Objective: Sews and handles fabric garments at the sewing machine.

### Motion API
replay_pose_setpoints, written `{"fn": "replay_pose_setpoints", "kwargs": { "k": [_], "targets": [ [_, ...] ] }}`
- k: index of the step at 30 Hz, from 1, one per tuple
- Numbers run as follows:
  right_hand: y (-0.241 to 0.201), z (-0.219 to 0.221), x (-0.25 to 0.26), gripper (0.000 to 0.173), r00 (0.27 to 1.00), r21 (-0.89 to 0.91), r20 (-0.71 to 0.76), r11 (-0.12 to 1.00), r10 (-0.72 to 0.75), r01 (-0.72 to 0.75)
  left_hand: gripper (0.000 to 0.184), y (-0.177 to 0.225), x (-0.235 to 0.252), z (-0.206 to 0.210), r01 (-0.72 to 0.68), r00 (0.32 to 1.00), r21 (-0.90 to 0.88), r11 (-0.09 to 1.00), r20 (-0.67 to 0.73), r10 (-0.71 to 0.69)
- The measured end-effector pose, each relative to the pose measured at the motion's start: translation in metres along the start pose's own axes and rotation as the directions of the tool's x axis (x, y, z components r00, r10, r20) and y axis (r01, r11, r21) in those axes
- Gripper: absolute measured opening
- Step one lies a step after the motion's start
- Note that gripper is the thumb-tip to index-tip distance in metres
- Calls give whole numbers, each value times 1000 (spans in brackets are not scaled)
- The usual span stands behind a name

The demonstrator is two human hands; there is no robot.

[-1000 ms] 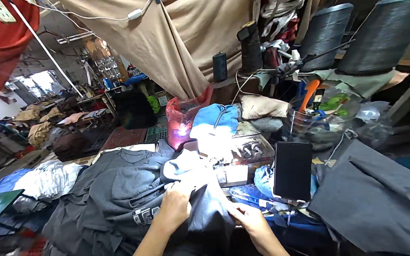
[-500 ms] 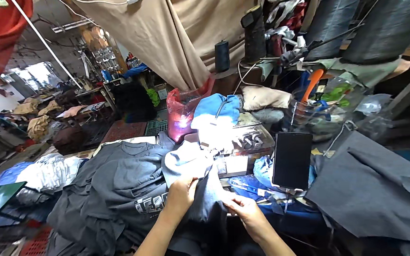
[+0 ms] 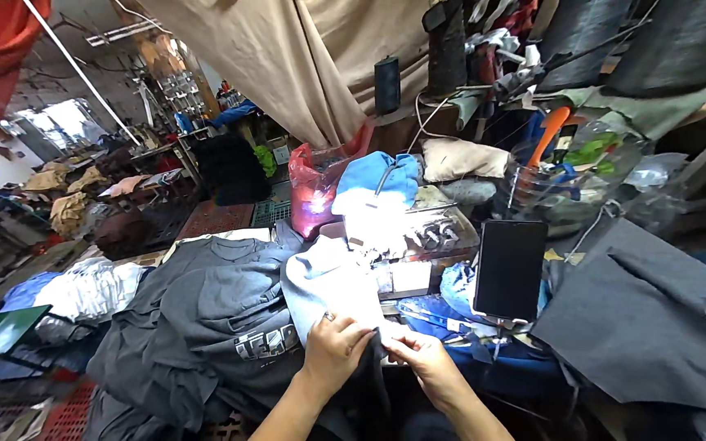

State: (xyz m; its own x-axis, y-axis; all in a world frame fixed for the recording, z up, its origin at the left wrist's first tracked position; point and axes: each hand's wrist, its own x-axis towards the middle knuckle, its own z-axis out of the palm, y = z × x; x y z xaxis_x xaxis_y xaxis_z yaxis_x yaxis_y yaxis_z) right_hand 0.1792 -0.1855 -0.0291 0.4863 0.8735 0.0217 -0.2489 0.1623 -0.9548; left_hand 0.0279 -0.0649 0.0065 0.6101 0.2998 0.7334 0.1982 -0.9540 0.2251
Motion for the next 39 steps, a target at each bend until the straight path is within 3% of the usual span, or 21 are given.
{"fn": "replay_pose_setpoints", "kwargs": {
  "k": [16,20,22,25,28,33,39],
  "targets": [
    [3,5,-1,11,1000,-12,9,1000,8,-8,12,2,-15,12,-163,984,-112,980,61,170],
    [7,2,2,10,999,-18,-8,999,-36,36,11,-3,-19,18,-212,976,-140,967,16,216],
    [3,3,4,9,997,-16,-36,998,-62,62,17,-5,-19,22,-203,979,-87,975,-20,202],
    [-6,6,5,13,994,-55,-43,993,-104,102,47,-10,-8,25,-156,987,188,970,68,145],
    [-3,9,6,13,996,-148,-43,986,-83,76,86,-14,16,27,-100,976,325,941,215,29],
    [15,10,3,7,996,-223,-70,974,-52,35,77,-16,38,32,-46,946,371,927,314,-79],
    [12,8,17,11,988,-275,-87,956,-131,102,71,-19,38,35,-43,962,398,917,263,-69]
  ]
}}
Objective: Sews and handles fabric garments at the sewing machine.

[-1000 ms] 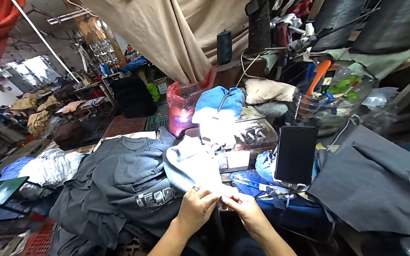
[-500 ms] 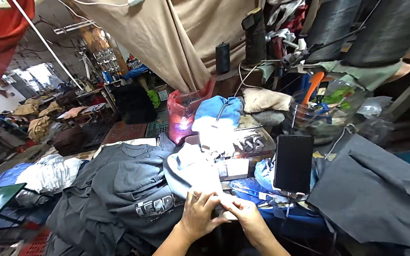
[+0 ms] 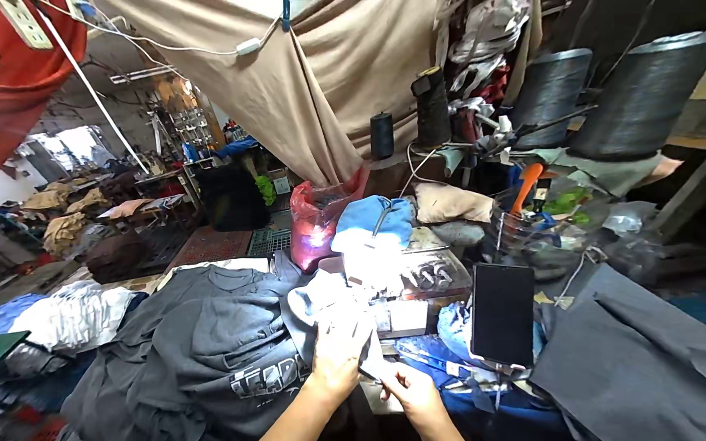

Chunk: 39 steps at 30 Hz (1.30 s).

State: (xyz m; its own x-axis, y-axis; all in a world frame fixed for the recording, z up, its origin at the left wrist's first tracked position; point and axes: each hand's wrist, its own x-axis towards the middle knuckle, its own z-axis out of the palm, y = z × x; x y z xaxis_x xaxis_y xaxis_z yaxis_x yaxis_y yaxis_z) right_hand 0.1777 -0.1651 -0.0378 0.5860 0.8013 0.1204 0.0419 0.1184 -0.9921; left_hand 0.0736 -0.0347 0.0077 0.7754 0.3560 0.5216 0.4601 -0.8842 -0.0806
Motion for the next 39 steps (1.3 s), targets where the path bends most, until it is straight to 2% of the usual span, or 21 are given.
{"fn": "replay_pose_setpoints", "kwargs": {
  "k": [2,6,9,12,15,16,18,19,23,26,31,35,37,39],
  "targets": [
    [-4,0,19,12,1000,-10,-6,1000,-19,18,62,-5,3,2,-14,999,-9,1000,-52,14],
    [-19,3,61,15,999,-129,-4,991,47,-47,37,-16,11,7,-46,981,-12,999,-188,43],
    [-25,10,85,15,991,-61,-40,990,127,-130,32,-20,18,3,-41,977,-37,998,-212,33],
    [-29,11,89,14,979,-5,-49,980,199,-199,32,-20,24,-3,-9,992,-92,996,-126,-3],
    [-27,10,86,11,979,20,-36,980,201,-200,34,-22,26,-6,20,999,-111,994,-28,-23],
    [-25,10,87,11,978,26,-36,978,206,-205,36,-22,27,-8,43,998,-115,992,53,-37],
    [-22,9,88,12,980,25,-25,980,196,-195,42,-23,38,-15,135,950,-129,982,300,-92],
    [-20,9,89,13,983,25,-18,983,185,-184,44,-24,46,-16,178,920,-130,975,374,-118],
    [-22,10,88,14,982,50,-15,981,190,-189,43,-26,73,-17,278,843,-94,956,501,-195],
    [-21,9,88,15,979,62,-11,978,202,-201,42,-29,78,-17,318,816,-118,941,539,-209],
    [-22,11,86,13,977,109,-3,971,215,-214,42,-33,74,-10,337,835,-150,929,503,-222],
    [-20,9,85,14,982,140,26,972,188,-190,41,-37,65,-3,317,883,-175,932,414,-223],
    [-19,8,87,12,987,55,-12,986,157,-156,41,-38,57,-11,334,864,-130,934,439,-248],
    [-22,7,85,23,991,-216,-101,971,82,-102,46,-37,44,-22,333,831,-77,940,496,-254]
  ]
}}
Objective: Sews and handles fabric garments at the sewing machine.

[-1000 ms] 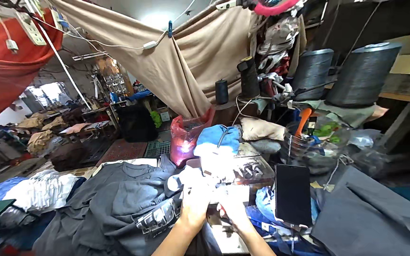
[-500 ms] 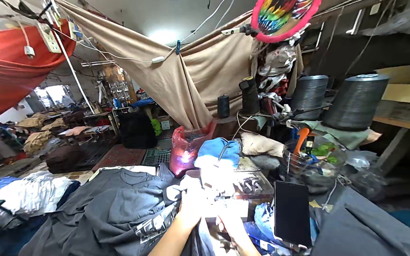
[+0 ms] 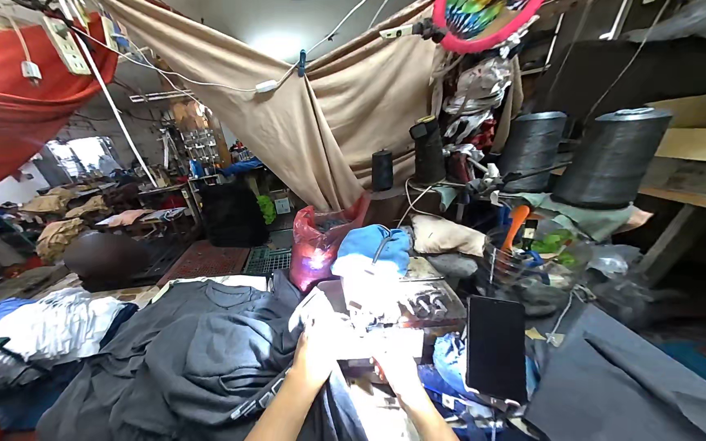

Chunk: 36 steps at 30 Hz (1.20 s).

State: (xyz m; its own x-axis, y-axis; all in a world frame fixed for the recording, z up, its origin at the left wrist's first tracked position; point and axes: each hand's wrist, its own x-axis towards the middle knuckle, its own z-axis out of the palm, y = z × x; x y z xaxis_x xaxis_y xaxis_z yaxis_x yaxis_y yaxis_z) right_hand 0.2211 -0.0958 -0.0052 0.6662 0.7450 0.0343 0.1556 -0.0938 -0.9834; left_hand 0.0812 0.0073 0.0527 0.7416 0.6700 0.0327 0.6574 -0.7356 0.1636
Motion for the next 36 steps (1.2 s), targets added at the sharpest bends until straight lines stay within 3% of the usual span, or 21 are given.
{"fn": "replay_pose_setpoints", "kwargs": {
  "k": [1,4,6,8,10,11,15,20,23,27,30,32,34,36],
  "targets": [
    [-4,-3,-3,34,999,-121,-25,992,-41,38,48,-1,-9,-3,17,999,12,1000,27,-17],
    [-8,0,-16,30,969,-341,-25,913,-247,225,44,3,-37,-12,76,996,-5,997,49,-76],
    [2,7,-22,26,882,-356,32,820,-469,449,43,9,-56,-21,83,994,-28,996,77,-81],
    [6,8,-28,25,844,-296,165,791,-511,536,44,18,-72,-34,61,986,-43,997,158,-53],
    [5,3,-34,31,852,-314,315,802,-417,509,42,26,-83,-42,34,971,-74,997,239,-15],
    [8,3,-35,31,852,-317,311,799,-421,511,41,29,-86,-44,41,962,-88,995,272,-15],
    [19,-10,-34,28,865,-391,143,775,-482,496,40,30,-83,-39,72,959,-82,994,280,-46],
    [15,-37,-34,25,896,-534,9,756,-443,379,35,25,-80,-37,95,970,-51,994,229,-81],
    [21,-49,-38,24,901,-580,-20,739,-433,342,37,9,-79,-41,253,956,-33,967,159,-245],
    [49,-73,-44,19,903,-700,65,626,-426,345,37,-51,-59,-33,439,898,46,898,10,-439],
    [62,-78,-53,27,928,-773,74,568,-364,284,53,-70,-43,-41,518,850,80,852,69,-523],
    [68,-74,-58,31,920,-802,40,537,-390,262,56,-49,-43,-66,470,877,25,882,104,-470],
    [72,-70,-59,28,891,-821,10,505,-454,266,48,-30,-38,-76,304,953,-42,952,21,-303],
    [75,-66,-58,21,860,-828,-28,494,-509,265,39,-31,-18,-59,157,983,-39,987,-94,-160]
  ]
}}
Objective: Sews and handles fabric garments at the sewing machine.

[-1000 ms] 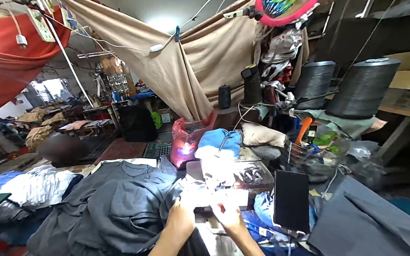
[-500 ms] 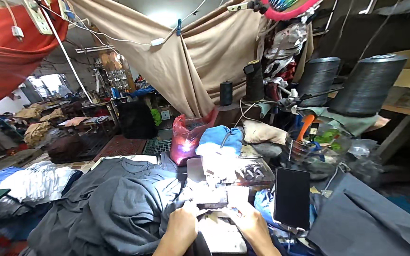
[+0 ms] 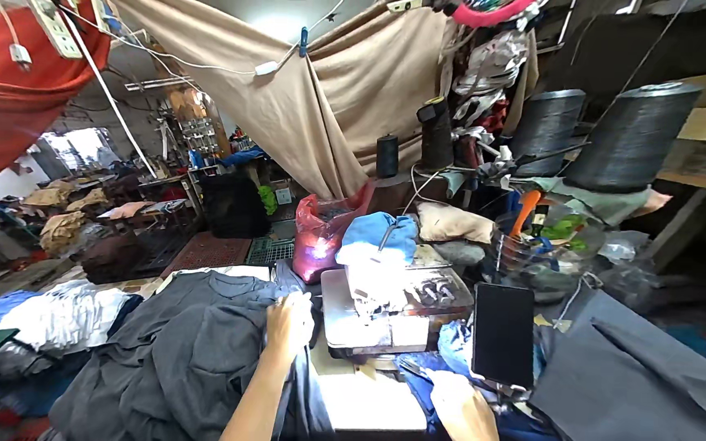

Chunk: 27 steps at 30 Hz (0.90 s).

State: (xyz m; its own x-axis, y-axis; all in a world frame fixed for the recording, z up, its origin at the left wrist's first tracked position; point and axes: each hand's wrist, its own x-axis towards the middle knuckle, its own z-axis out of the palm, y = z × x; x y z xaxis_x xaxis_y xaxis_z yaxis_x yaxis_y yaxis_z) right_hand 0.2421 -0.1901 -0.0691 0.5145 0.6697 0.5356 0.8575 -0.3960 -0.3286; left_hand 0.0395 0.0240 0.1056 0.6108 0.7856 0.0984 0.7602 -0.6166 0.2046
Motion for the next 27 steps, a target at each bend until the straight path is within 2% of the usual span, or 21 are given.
{"fn": "replay_pose_setpoints", "kwargs": {
  "k": [1,4,6,8,10,12,14,16,17,20,23,24,25,26,27],
  "targets": [
    [1,2,-1,20,999,-4,-36,1000,-2,2,39,-3,10,12,-26,999,-1,1000,-32,26],
    [6,3,-4,21,998,36,-64,999,1,1,46,-13,31,27,49,998,-33,998,51,-47],
    [12,1,-7,25,999,148,-53,989,-9,17,47,-26,33,30,111,994,-82,990,24,-110],
    [11,-5,-12,27,998,337,-60,942,19,3,48,-46,31,40,153,988,-163,975,-12,-157],
    [3,-13,-13,28,992,536,10,837,127,-112,48,-66,28,54,153,988,-270,951,7,-157],
    [-7,-19,-14,30,954,690,173,662,244,-294,45,-77,22,63,131,991,-345,929,69,-114],
    [-17,-24,-12,30,903,763,307,490,301,-422,47,-78,19,68,80,996,-292,953,58,-65],
    [-23,-24,-12,30,887,779,343,434,309,-452,55,-71,21,68,13,999,-157,987,47,-5],
    [-24,-23,-13,31,885,779,348,431,308,-456,51,-64,20,66,-48,998,-132,990,26,52],
    [-21,-15,-16,32,877,755,355,454,324,-473,32,-42,12,70,-254,967,-214,943,-26,255],
    [-14,-11,-23,35,892,742,319,500,321,-446,30,-30,-7,86,-222,973,-284,933,-120,195],
    [-10,-8,-24,36,900,739,301,519,317,-430,41,-30,-13,86,-141,990,-295,945,-36,136],
    [-7,-6,-25,38,909,731,280,546,308,-410,63,-30,-20,84,-46,989,-257,965,123,80],
    [-5,-5,-26,41,917,710,265,584,297,-394,75,-32,-27,86,-3,964,-182,983,260,51],
    [-5,-7,-26,43,923,676,255,630,287,-383,68,-36,-34,90,1,939,-133,991,341,45]
  ]
}}
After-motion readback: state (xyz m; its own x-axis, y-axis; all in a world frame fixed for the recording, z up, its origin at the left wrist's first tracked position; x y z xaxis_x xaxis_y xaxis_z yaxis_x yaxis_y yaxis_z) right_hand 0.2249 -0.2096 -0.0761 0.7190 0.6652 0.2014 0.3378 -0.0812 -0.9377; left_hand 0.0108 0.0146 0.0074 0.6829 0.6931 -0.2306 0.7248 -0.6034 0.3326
